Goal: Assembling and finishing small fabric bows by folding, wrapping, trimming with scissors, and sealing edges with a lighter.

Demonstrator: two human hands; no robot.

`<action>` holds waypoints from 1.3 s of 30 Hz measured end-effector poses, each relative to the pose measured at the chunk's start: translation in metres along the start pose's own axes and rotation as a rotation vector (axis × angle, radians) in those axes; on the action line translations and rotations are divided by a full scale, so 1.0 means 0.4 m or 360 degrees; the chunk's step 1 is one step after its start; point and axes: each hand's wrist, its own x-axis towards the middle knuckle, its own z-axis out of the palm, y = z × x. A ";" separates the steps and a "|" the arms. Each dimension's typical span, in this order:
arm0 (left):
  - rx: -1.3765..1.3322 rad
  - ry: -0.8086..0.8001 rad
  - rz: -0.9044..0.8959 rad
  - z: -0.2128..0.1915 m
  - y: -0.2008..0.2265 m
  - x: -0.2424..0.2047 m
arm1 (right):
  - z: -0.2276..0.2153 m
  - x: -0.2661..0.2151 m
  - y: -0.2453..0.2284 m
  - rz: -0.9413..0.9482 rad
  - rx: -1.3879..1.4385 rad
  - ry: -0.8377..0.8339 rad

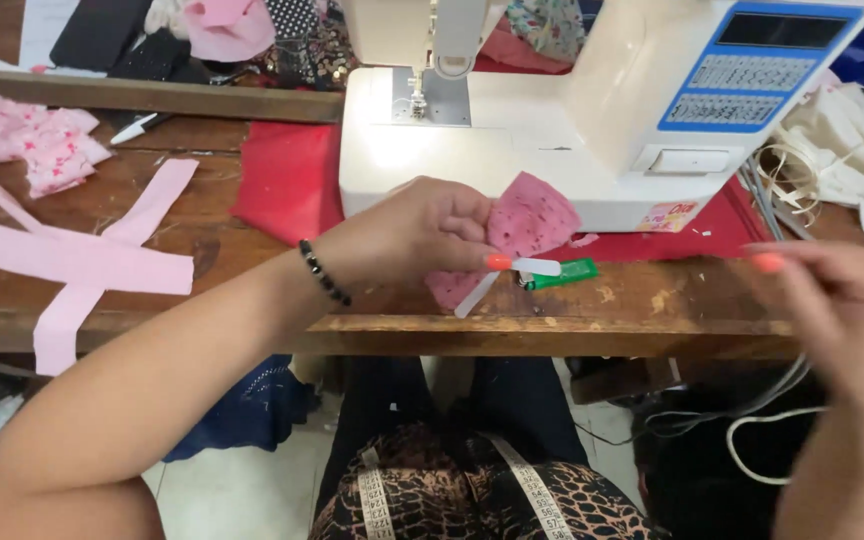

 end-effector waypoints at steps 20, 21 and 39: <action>-0.0080 -0.0114 0.0329 0.026 -0.102 0.046 | 0.310 0.006 -0.441 -0.0198 0.0501 0.0051; -0.0078 -0.0117 0.0331 0.022 -0.112 0.053 | 0.303 0.008 -0.455 -0.0197 0.0500 0.0053; 0.0315 0.0036 0.0230 0.027 -0.079 0.050 | 0.308 -0.027 -0.476 -0.0171 0.0660 0.0067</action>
